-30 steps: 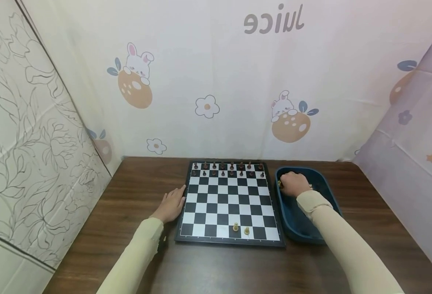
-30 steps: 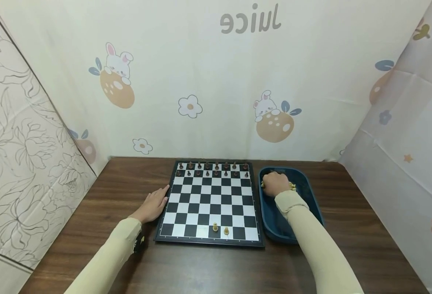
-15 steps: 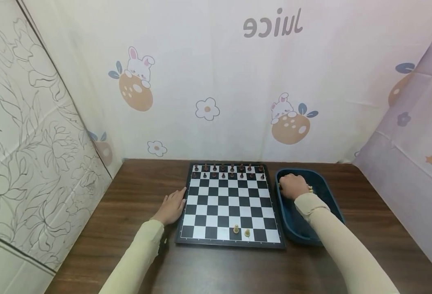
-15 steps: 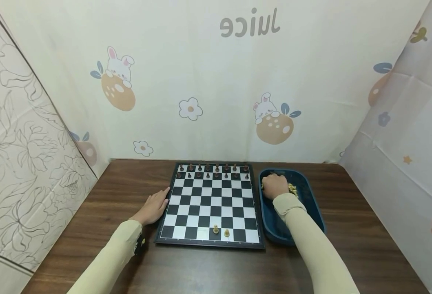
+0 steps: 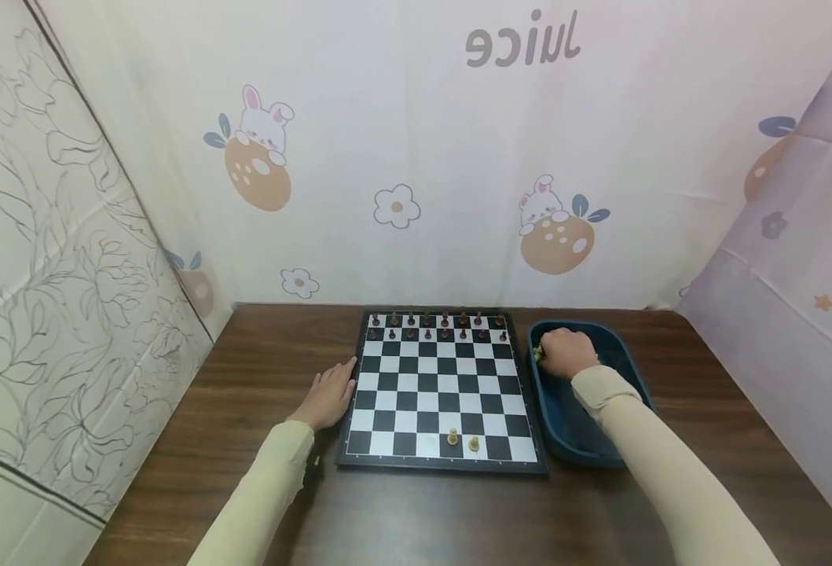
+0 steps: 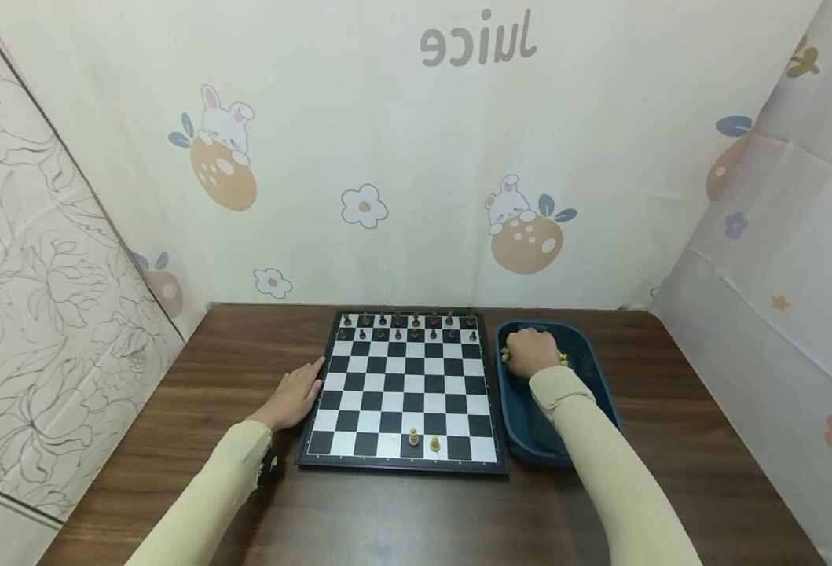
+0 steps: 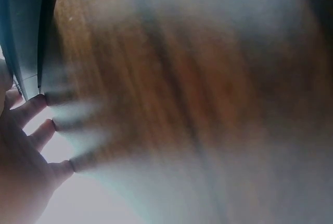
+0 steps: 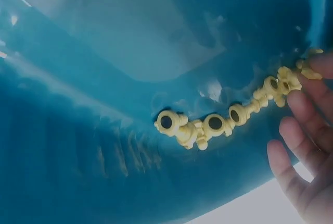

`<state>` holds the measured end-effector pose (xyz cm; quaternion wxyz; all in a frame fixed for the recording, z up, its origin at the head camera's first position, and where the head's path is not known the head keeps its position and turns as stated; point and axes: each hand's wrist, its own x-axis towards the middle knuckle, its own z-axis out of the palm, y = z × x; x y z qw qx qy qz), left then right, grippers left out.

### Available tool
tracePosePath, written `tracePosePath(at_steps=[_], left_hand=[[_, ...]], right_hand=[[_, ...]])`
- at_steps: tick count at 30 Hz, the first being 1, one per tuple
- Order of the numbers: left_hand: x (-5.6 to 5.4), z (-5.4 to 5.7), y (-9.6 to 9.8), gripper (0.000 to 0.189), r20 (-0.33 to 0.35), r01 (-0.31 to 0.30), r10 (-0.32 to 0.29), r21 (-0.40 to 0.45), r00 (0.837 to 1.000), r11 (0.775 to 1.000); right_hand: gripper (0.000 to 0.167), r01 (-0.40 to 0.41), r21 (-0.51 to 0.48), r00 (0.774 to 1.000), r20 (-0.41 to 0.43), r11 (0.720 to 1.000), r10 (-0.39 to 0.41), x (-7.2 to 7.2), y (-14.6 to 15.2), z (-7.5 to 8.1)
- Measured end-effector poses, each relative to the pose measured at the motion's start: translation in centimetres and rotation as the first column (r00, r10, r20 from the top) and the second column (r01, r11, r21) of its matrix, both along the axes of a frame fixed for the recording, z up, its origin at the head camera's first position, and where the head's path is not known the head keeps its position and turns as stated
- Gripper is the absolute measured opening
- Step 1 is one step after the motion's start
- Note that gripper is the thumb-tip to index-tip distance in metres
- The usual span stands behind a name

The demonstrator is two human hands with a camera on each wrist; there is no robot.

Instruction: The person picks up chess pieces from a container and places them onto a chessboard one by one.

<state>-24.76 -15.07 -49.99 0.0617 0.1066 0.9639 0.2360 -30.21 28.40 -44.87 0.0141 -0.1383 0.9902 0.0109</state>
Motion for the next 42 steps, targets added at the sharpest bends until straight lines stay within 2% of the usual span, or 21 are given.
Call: tracePosePath(at_steps=[14,25,34,38,42], left_hand=[[-0.2,-0.3,-0.6,0.051,-0.003,-0.004,0.004,0.004,1.000,1.000],[0.0,-0.6,-0.4,0.051,-0.006,0.001,-0.001,0.006,1.000,1.000],[0.0,-0.3,-0.1,0.051,0.006,0.008,-0.008,0.011,1.000,1.000],[-0.1,-0.3,-0.1,0.051,-0.001,0.007,-0.007,0.005,1.000,1.000],[-0.2,-0.3,0.0,0.051,0.001,0.009,-0.009,-0.001,1.000,1.000]], right_hand=[[0.018,-0.013,-0.047,0.999,0.037,0.999,0.014,1.4,0.3,2.3],[0.023,-0.078,-0.057,0.997,0.018,0.995,0.079,3.1,0.4,3.9],[0.012,-0.100,-0.075,0.995,0.002,0.992,0.100,6.2,-1.6,5.9],[0.012,-0.123,-0.058,0.992,0.018,0.991,0.124,7.6,-3.4,6.5],[0.012,-0.154,-0.037,0.986,0.063,0.987,0.156,8.9,-5.1,6.5]])
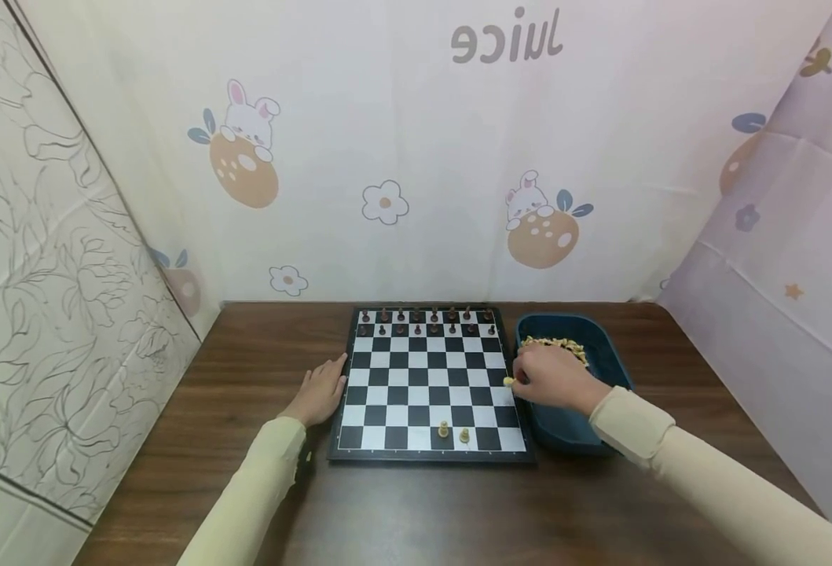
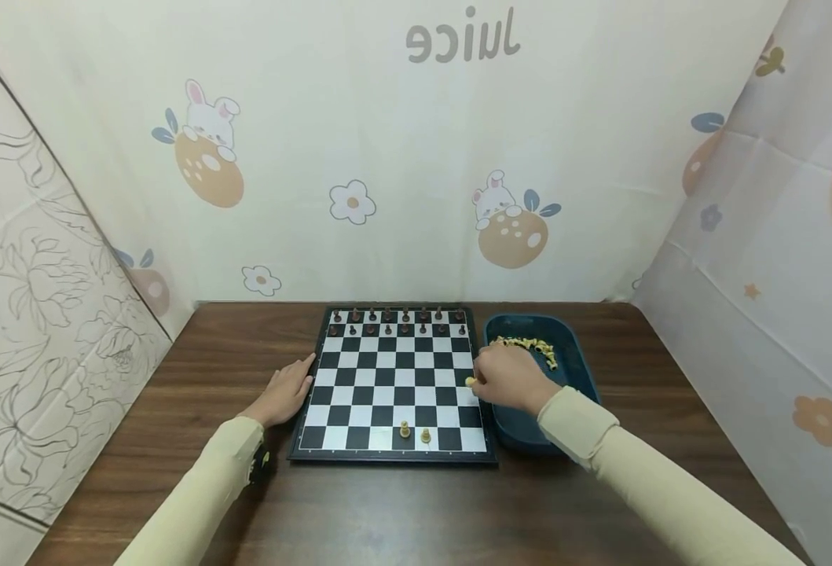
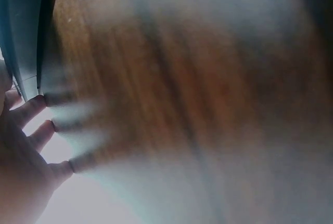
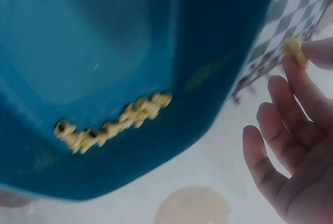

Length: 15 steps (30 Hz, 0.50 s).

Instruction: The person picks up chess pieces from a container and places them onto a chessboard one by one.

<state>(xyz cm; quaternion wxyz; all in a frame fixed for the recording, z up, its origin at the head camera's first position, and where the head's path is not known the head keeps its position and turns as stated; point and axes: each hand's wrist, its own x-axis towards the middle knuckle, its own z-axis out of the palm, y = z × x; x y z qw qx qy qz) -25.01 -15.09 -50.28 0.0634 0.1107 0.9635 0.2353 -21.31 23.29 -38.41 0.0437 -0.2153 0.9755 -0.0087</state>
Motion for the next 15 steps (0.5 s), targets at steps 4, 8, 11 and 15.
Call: tracePosePath(at_steps=[4,8,11,15], left_hand=[[-0.1,-0.1,0.0,0.052,0.000,0.006,-0.006,0.002,1.000,1.000],[-0.2,-0.1,-0.1,0.052,-0.010,0.011,-0.011,-0.004,1.000,1.000],[-0.2,-0.2,-0.2,0.052,-0.009,0.009,-0.009,-0.014,1.000,1.000],[-0.2,-0.3,-0.2,0.052,-0.003,0.010,-0.010,-0.015,1.000,1.000]], right_hand=[[0.013,-0.041,0.001,0.998,0.044,0.999,0.041,1.1,-1.5,-0.6],[0.018,-0.081,-0.005,0.994,0.072,0.997,0.081,1.9,-2.8,-1.3],[0.022,-0.102,0.002,0.991,0.088,0.995,0.102,2.3,-3.4,-1.8],[0.021,-0.080,0.016,0.986,0.146,0.997,0.077,2.8,-3.9,-2.3]])
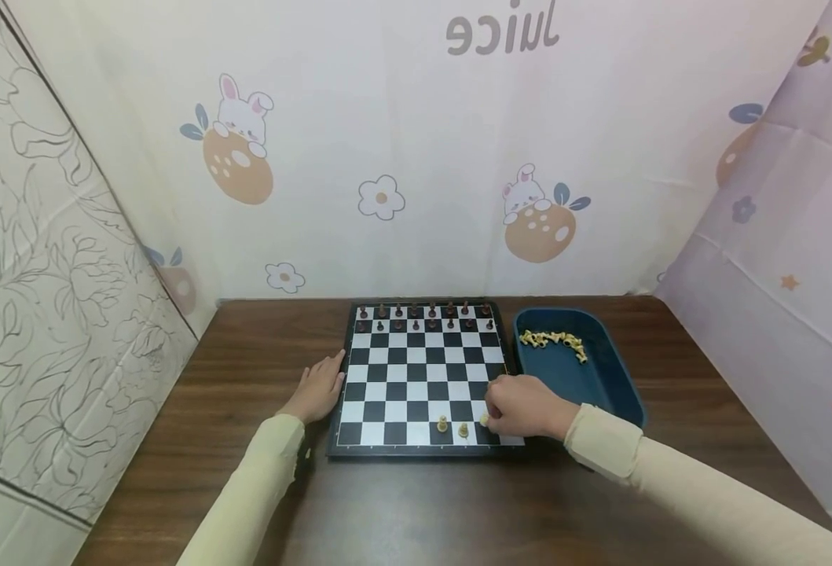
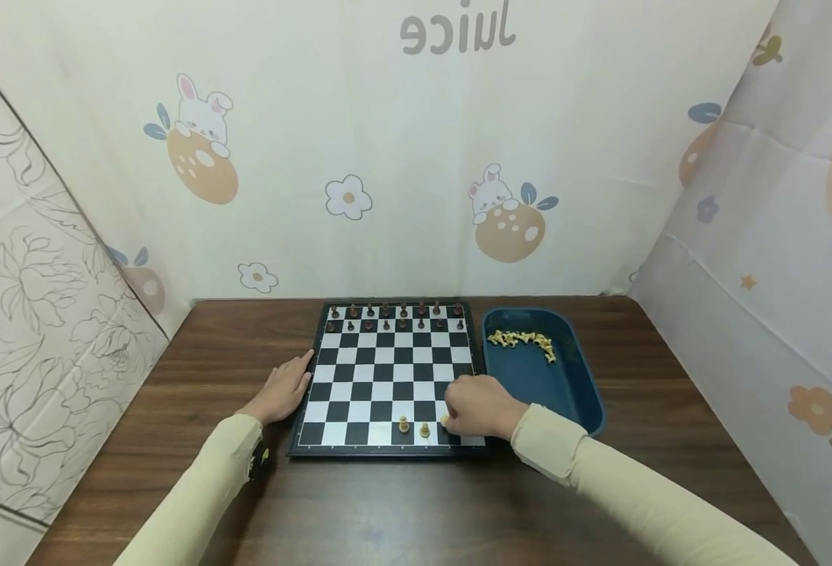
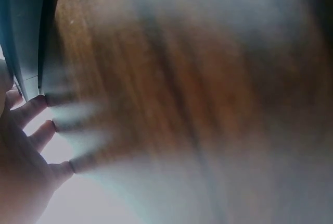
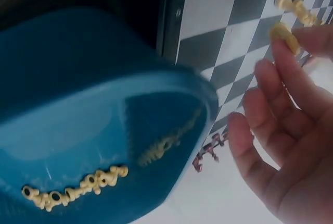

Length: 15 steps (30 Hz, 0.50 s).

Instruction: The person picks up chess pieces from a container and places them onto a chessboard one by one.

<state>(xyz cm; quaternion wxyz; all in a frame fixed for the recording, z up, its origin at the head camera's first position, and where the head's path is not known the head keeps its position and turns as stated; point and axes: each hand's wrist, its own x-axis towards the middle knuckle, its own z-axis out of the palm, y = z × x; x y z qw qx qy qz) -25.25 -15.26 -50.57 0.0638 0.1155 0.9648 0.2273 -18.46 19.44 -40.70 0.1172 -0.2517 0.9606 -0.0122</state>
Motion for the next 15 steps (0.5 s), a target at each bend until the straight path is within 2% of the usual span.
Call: tracePosePath(at_steps=[8,15], left_hand=[[-0.25,0.16,0.06,0.051,-0.015,0.001,-0.001,0.003,1.000,1.000],[-0.01,-0.01,0.09,0.051,-0.016,0.000,0.000,0.009,1.000,1.000]], right_hand=[[0.024,0.079,0.051,0.987,0.133,0.996,-0.085,0.07,-0.58,0.09],[0.023,0.108,0.052,0.978,0.173,0.993,-0.116,-0.07,-0.86,-0.49]])
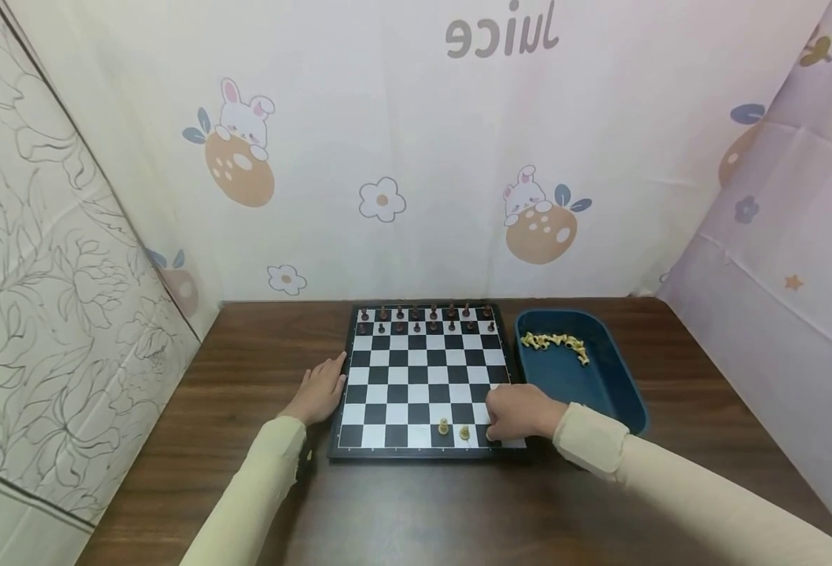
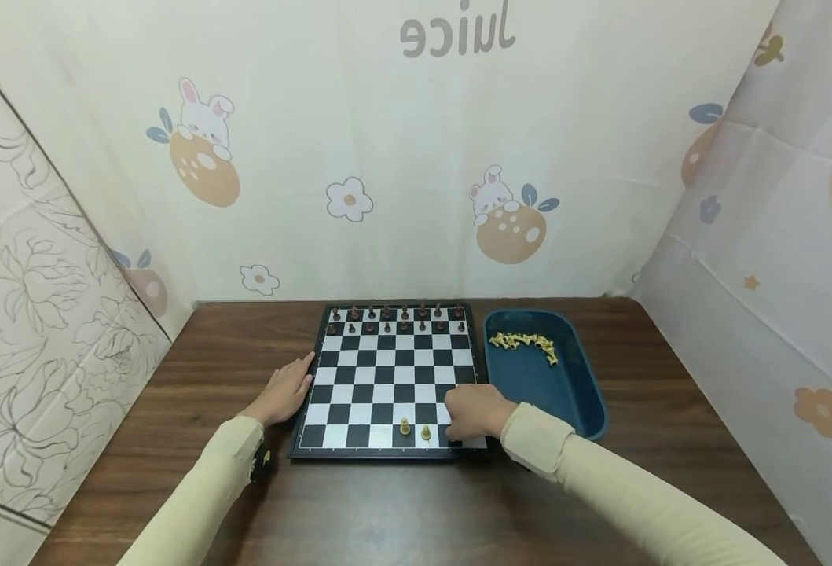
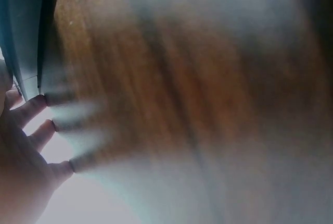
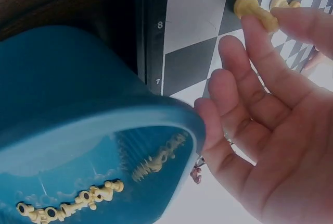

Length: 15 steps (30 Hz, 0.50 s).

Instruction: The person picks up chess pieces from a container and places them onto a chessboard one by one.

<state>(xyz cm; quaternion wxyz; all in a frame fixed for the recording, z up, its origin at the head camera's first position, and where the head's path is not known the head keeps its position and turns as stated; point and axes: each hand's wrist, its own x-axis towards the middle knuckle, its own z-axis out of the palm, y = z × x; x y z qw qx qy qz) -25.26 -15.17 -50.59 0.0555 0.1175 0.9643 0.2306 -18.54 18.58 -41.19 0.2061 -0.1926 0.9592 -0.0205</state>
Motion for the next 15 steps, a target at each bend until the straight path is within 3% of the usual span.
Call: tracePosePath(at_steps=[8,15], left_hand=[[0.3,0.1,0.2,0.050,-0.005,0.005,-0.005,0.010,1.000,1.000],[0.3,0.2,0.1,0.051,-0.004,0.006,-0.006,0.003,1.000,1.000]], right_hand=[[0.020,0.018,-0.004,1.000,0.009,1.000,-0.018,-0.1,-0.1,-0.2],[0.015,0.021,-0.057,1.000,0.011,0.998,-0.020,-0.8,1.0,1.4]])
